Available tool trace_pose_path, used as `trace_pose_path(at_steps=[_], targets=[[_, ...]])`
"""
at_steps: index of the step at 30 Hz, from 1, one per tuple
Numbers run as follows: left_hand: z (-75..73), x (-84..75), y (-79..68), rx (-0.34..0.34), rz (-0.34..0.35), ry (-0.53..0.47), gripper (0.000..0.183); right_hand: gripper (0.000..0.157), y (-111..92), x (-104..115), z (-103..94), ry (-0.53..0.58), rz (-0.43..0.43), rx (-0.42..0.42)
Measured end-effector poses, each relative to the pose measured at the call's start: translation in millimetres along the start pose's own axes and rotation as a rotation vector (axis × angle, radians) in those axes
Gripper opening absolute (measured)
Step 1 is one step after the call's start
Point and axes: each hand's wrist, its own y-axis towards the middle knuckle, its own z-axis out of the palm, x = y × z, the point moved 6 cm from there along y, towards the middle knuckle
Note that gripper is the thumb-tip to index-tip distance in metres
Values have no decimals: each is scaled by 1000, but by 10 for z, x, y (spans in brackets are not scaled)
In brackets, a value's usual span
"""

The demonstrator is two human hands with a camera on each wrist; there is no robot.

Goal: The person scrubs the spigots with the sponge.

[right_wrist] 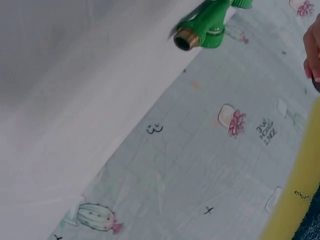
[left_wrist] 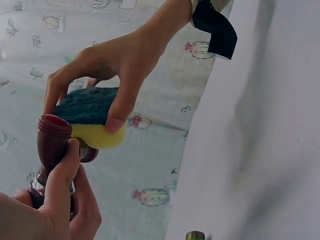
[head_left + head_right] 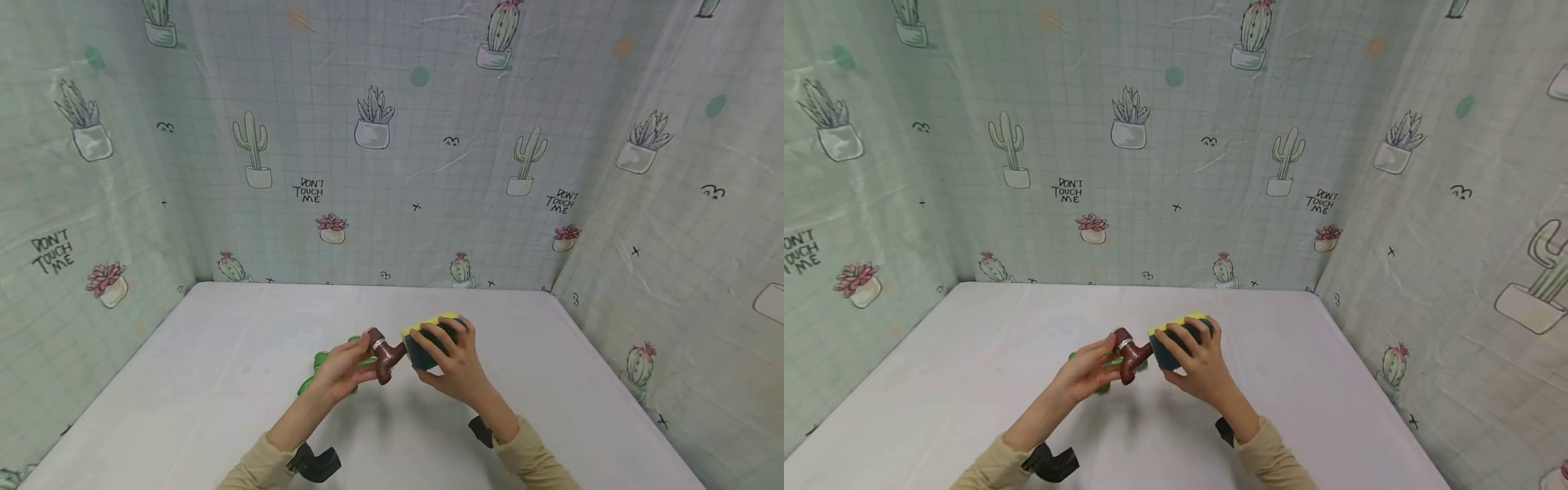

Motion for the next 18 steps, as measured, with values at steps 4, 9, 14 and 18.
trace_pose_path(at_steps=[4,9,14,18], targets=[[-7,-7,-8,-10,0,3,57,61,-48,-117,3,17,36,12],[-39,-26,-40,-8,-9,4,54,56,-129,-355,22,33,128,51],[-92,-55,-75,-39,7,40,49,60,-100,-444,-72,135,233,34],[-57,-85,-65,-13,20,60,50,62,67,-118,-84,234,132,82]])
